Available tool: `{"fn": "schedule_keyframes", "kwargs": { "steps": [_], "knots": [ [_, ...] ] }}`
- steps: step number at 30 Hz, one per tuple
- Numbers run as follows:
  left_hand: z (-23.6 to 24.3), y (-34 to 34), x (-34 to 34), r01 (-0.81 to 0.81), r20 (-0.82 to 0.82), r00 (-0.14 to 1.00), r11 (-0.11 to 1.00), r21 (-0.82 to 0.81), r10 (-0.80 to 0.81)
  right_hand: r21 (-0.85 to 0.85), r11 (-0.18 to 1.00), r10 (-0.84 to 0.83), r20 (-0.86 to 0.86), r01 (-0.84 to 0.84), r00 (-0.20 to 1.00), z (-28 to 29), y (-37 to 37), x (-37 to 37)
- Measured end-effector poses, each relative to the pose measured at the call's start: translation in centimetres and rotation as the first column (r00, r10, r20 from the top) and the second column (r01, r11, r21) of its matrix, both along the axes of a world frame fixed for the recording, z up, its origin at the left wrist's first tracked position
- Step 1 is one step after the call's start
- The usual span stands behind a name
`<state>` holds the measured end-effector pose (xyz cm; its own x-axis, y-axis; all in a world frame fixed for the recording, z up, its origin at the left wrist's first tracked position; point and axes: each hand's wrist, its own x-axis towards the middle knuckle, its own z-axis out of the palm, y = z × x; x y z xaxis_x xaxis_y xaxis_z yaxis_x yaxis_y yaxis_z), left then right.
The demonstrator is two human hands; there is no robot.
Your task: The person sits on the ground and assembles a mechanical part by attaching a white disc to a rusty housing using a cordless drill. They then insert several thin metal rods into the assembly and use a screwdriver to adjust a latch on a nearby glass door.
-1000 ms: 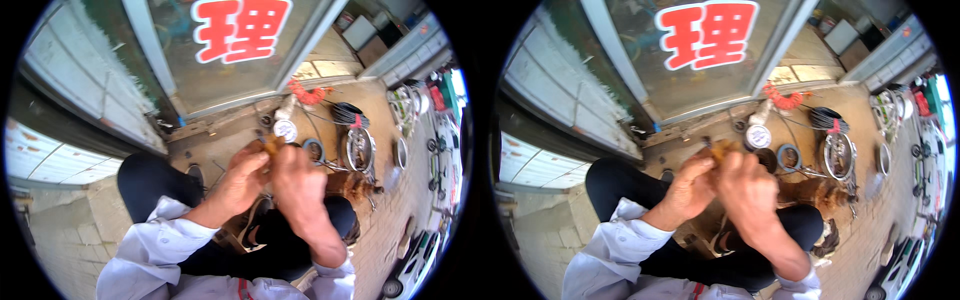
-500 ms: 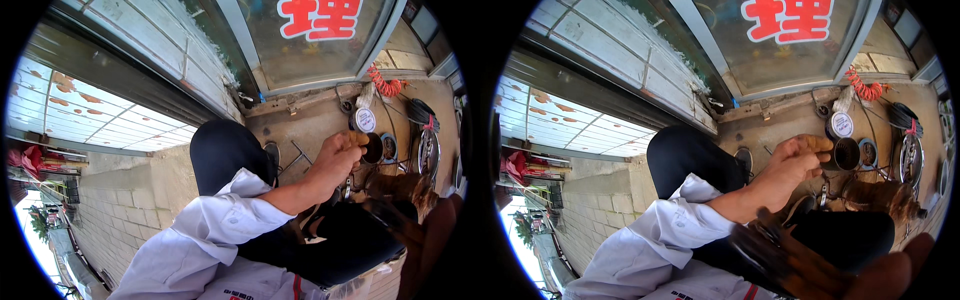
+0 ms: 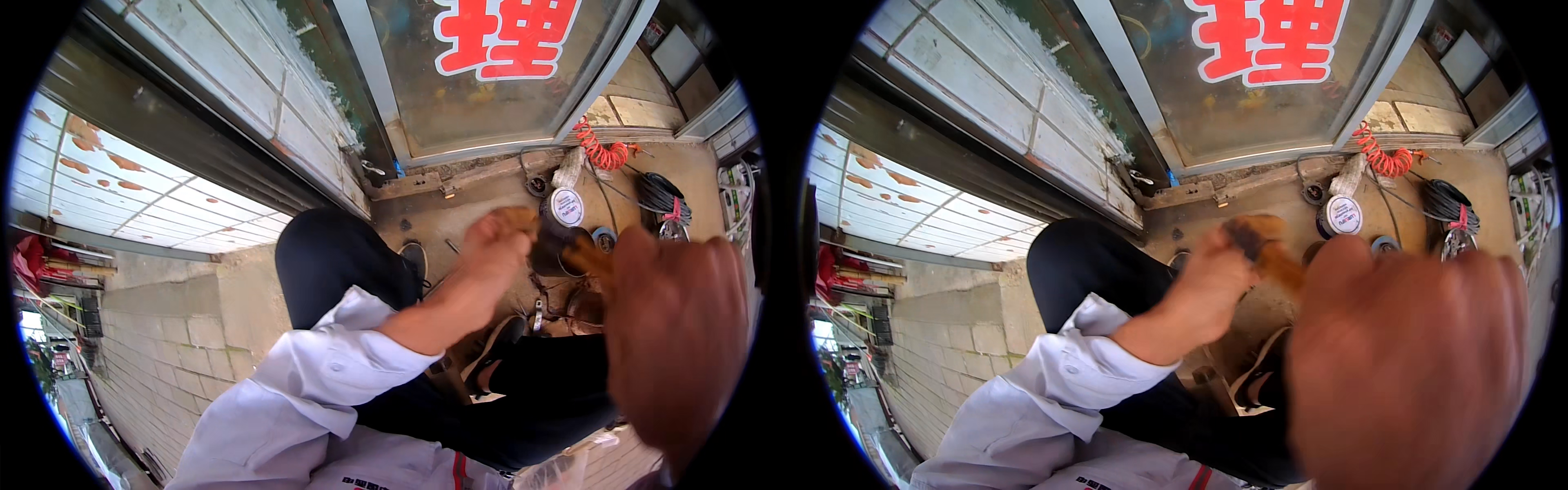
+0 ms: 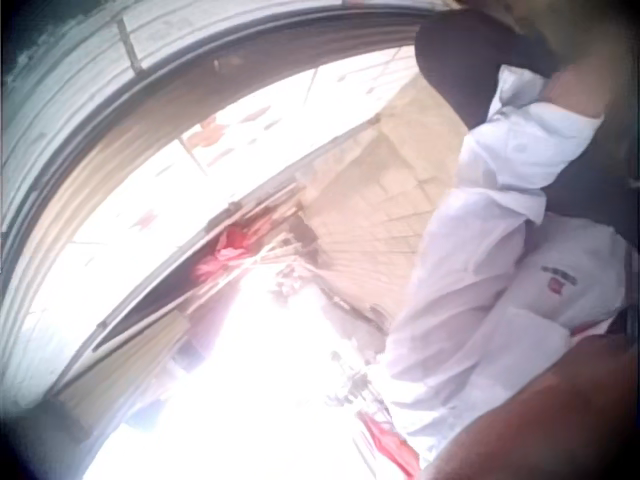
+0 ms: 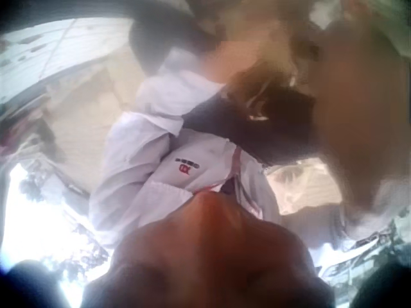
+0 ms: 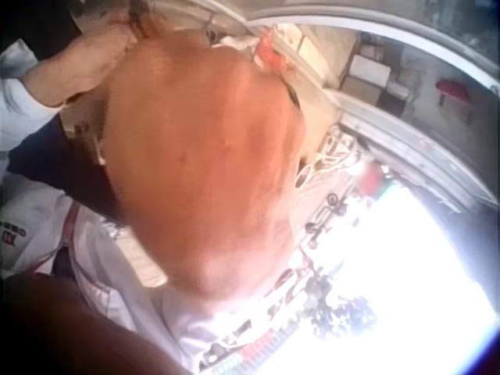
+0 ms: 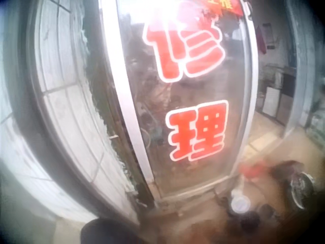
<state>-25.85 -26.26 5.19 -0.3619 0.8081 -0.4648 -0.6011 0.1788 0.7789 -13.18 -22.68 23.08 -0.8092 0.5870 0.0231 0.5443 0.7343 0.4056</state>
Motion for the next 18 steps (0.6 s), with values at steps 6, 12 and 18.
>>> {"fn": "schedule_keyframes", "kwargs": {
  "steps": [6,12,18],
  "knots": [
    [7.4,-8.1,-12.0,-0.293,0.101,0.949,0.717,0.633,0.299,-0.24,0.958,0.124,-0.145,-0.156,0.982,-5.1,7.6,-2.3],
    [3.8,-9.2,-18.2,-0.241,-0.212,0.883,0.791,0.562,0.419,-0.296,0.926,0.207,-0.123,-0.235,0.971,-23.2,11.6,-10.0],
    [-15.2,-4.5,-20.3,-0.344,-0.647,0.727,0.937,-0.055,0.229,-0.368,0.888,0.229,-0.17,-0.277,0.959,-37.0,11.9,-16.0]
  ]
}}
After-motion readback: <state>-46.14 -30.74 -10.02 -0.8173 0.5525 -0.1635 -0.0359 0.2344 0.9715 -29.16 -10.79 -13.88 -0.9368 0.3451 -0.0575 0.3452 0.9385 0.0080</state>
